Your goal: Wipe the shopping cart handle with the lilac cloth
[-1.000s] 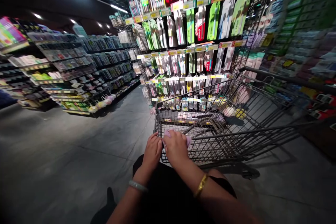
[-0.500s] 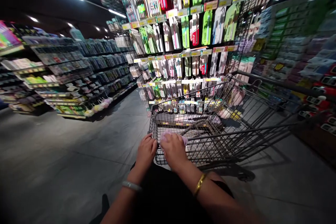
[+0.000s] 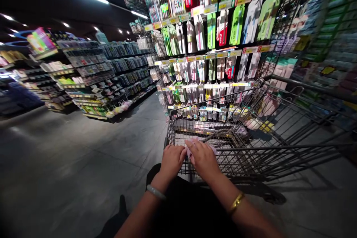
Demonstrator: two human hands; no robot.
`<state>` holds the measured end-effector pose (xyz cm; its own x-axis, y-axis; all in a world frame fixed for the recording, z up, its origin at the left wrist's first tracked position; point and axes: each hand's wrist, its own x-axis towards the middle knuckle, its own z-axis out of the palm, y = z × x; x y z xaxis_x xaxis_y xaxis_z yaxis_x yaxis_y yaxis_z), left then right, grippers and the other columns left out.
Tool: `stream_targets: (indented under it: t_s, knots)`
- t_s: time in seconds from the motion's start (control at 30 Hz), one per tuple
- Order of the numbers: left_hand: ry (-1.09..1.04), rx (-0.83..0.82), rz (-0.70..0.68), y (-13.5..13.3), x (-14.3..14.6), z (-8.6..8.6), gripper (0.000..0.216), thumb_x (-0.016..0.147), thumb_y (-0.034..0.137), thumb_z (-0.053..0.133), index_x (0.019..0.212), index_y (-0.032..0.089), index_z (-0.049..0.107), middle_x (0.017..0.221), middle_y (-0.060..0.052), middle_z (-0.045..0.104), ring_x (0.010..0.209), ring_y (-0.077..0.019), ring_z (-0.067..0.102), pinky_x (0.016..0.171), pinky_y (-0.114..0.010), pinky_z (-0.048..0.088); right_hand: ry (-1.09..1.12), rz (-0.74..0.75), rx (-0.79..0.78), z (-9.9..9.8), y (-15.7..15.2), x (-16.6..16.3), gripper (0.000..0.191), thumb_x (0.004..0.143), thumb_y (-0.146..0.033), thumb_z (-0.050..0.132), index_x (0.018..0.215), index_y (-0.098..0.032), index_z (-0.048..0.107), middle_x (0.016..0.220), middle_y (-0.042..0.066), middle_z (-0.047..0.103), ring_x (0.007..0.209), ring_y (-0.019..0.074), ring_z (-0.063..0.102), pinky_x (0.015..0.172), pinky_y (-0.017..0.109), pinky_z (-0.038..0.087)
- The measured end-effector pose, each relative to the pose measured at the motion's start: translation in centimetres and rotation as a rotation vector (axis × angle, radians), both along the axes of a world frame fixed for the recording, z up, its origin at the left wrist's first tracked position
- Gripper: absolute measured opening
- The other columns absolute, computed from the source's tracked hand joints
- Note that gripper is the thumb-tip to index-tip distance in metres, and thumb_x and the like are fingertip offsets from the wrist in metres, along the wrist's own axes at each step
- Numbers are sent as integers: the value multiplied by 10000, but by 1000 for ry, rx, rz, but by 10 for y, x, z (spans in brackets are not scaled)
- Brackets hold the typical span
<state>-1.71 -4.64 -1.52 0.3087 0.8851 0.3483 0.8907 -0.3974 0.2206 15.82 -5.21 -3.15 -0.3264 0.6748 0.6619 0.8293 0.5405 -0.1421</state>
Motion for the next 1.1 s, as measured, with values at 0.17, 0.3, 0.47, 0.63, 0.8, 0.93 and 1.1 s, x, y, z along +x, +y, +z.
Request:
stream_targets:
  t_s: [0.17,0.3,0.47,0.63,0.8,0.93,1.1]
  knots:
    - [51,22,4,4,-10,-5,387,1026,438,367,826,206,604,841,-45,689,874,-212,606,878,-379,361,-1,-33,-66,8,-1,5,420,785,-85,609,1178,-233,632,1146,67,673,1057,246,561,1001,406,368]
    - [36,31,9,6,-14,-4,407,1047,382,302,830,208,599,847,-35,687,860,-201,598,869,-373,347,26,-22,-39,4,1,-20,368,808,-116,634,1158,-230,632,1150,73,671,1036,255,543,972,407,363]
    - [66,15,-23,9,-23,0,387,1030,439,365,810,212,588,842,-19,687,845,-200,600,809,-356,350,0,39,-88,7,4,-4,381,791,-75,609,1115,-275,624,1152,34,660,1032,229,537,887,346,368]
    - [51,21,-3,8,-21,-5,413,1018,491,368,819,208,593,848,-27,690,858,-216,601,835,-377,342,-21,-92,-125,17,5,1,261,793,-97,594,996,-256,635,967,40,654,893,220,532,786,337,352]
    - [32,10,12,12,-24,-6,418,1021,491,357,858,210,620,894,-34,699,886,-214,602,835,-376,338,-17,-3,-80,11,7,-36,338,783,-78,610,1072,-250,635,1073,56,666,958,232,528,858,356,362]
    - [57,0,2,14,-32,-3,479,1013,546,331,813,209,606,853,-27,691,856,-206,602,790,-355,339,-15,60,-53,3,4,-12,432,792,-62,605,1169,-274,609,1214,46,641,1072,239,519,934,368,361]
    - [69,6,38,14,-33,-5,454,1004,546,374,813,207,609,844,-30,693,861,-209,601,786,-355,327,117,-134,-36,-2,0,-8,308,830,-129,597,1116,-234,639,1121,80,657,1066,268,513,965,411,352]
